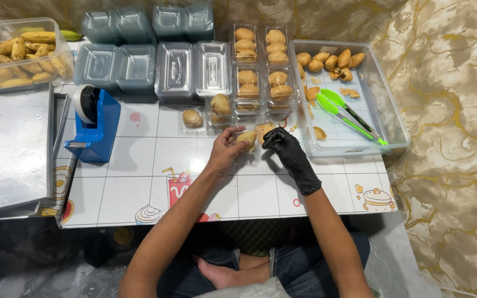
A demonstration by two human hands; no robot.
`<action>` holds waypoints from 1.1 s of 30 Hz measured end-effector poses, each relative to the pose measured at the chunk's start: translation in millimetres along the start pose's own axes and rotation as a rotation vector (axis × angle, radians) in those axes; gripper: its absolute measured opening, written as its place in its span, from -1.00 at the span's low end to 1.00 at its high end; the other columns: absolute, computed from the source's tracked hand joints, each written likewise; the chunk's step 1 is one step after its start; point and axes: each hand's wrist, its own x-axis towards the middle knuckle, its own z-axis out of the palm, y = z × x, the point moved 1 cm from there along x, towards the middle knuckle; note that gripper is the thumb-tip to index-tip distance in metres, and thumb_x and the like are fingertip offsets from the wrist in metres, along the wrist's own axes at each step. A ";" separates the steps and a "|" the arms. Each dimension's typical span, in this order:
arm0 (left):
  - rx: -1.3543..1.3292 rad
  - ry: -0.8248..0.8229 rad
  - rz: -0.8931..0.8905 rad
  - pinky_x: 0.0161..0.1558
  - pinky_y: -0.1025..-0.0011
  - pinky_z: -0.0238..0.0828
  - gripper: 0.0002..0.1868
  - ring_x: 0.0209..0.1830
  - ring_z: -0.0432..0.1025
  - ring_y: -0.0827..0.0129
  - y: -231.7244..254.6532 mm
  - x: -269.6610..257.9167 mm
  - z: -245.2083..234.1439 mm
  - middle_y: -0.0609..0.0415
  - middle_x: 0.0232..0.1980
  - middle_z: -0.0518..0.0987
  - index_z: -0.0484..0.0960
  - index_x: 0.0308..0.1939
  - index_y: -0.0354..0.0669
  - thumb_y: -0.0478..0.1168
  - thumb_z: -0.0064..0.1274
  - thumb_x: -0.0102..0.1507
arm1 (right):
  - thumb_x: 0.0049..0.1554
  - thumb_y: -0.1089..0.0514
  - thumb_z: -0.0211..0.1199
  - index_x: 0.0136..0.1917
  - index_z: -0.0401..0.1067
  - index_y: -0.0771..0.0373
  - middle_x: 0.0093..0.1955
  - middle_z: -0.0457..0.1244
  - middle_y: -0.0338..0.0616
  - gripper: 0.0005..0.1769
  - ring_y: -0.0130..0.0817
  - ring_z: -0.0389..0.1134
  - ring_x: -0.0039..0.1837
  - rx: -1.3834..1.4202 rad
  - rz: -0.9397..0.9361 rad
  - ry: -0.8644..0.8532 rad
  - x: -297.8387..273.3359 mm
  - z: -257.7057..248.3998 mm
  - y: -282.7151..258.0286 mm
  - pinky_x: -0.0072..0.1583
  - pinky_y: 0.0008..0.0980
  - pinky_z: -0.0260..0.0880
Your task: Packing small pastries from a tray into plastic containers using tongs and hands.
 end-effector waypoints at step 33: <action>0.008 -0.082 0.049 0.12 0.37 0.49 -0.39 0.07 0.50 0.24 -6.7 4.0 -1.3 -0.11 0.11 0.48 0.47 0.27 -0.23 -0.38 0.28 0.14 | 0.00 0.17 0.59 0.05 0.49 0.27 -0.08 0.40 0.01 -0.59 -0.31 0.42 0.00 0.034 0.149 0.033 1.7 9.0 -18.4 0.03 -0.33 0.47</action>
